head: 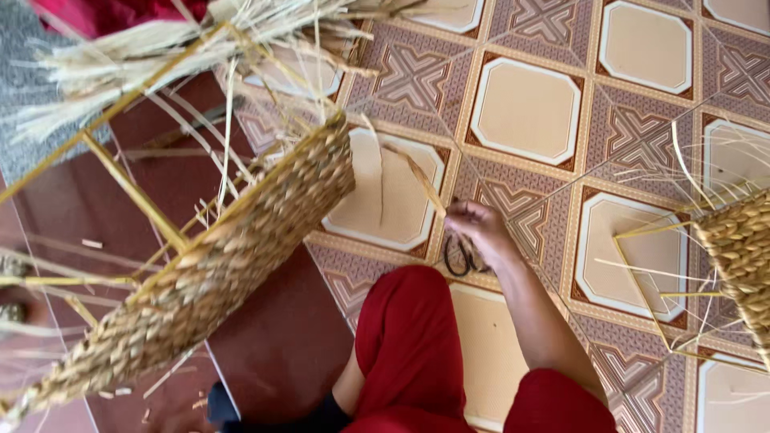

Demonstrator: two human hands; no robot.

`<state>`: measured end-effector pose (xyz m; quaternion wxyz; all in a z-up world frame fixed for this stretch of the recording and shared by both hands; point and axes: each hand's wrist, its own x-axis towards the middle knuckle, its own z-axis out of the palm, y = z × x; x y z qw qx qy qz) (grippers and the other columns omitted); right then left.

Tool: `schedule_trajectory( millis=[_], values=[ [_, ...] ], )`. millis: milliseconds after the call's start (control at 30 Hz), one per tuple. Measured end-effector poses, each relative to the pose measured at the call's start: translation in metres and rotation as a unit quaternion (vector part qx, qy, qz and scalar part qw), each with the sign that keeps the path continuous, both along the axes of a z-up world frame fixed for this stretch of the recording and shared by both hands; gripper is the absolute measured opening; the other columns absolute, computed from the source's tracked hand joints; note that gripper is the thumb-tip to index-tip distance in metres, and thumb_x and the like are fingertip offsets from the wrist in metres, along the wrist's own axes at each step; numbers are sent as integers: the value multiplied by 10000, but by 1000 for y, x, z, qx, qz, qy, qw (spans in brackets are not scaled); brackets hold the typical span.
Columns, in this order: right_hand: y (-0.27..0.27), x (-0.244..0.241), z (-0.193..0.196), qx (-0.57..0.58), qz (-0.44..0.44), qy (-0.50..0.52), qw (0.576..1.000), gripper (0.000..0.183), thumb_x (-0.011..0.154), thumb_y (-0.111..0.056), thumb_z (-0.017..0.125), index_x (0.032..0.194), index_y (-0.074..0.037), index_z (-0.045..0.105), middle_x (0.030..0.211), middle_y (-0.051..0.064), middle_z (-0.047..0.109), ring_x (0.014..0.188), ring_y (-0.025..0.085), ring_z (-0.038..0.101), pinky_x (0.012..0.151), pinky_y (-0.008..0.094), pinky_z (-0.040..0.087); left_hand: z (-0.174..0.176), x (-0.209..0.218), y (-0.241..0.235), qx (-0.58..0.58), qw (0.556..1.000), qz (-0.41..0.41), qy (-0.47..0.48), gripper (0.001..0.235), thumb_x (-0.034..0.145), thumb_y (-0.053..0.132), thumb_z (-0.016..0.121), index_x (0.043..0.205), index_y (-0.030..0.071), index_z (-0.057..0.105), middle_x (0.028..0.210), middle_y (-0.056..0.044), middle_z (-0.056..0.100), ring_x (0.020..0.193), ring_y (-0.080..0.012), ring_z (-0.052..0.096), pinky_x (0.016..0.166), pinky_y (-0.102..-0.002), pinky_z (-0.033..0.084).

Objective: The person sits on a tiled floor and weaves a rectangular basket using thin dried plant strips. They interlace the strips through a pre-formed frame, occasionally trimming excess material with scissors and adjusting the basket's position.

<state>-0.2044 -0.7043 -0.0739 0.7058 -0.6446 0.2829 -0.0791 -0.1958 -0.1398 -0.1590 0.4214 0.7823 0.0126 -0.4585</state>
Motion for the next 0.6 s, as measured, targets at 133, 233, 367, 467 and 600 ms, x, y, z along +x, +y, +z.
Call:
schedule_trajectory(
  millis=[133, 233, 367, 467, 600],
  values=[
    [105, -54, 41, 70, 131, -60, 987, 76, 896, -58, 731, 951, -43, 680, 710, 77, 690, 460, 82, 536, 359, 209, 428, 60, 7, -39, -176, 984, -19, -19, 722, 1075, 519, 362, 1347, -96, 626, 1194, -189, 765, 1120, -258, 718, 997, -353, 551],
    [192, -72, 51, 91, 247, -104, 959, 129, 901, 1, 764, 986, -34, 674, 871, 50, 707, 727, 101, 612, 641, 233, 511, 99, 17, -91, -332, 939, 41, 81, 735, 1071, 530, 358, 1350, -94, 629, 1198, -187, 768, 1126, -257, 718, 1003, -351, 550],
    [270, -89, 62, 5, 366, -127, 922, 143, 894, 2, 777, 988, -37, 677, 948, 49, 721, 890, 139, 668, 841, 293, 557, 137, 43, -135, -399, 891, 154, 151, 612, 1009, 404, 474, 1435, -35, 465, 1124, -154, 754, 1021, -218, 738, 918, -345, 586],
    [295, -89, 71, -130, 408, -130, 894, 159, 869, -28, 800, 976, -38, 684, 936, 68, 738, 866, 146, 706, 782, 305, 573, 163, 50, -125, -417, 896, 148, 41, 549, 1024, 252, 587, 1478, -34, 475, 1014, -155, 740, 878, -195, 688, 809, -310, 576],
    [299, -64, 83, -201, 369, -155, 894, 243, 851, -101, 817, 1045, -28, 691, 927, 69, 726, 820, 149, 704, 711, 300, 568, 181, 47, -96, -415, 900, 95, -92, 453, 1006, 93, 629, 1431, -42, 552, 961, -106, 750, 860, -128, 689, 768, -242, 586]
  ],
)
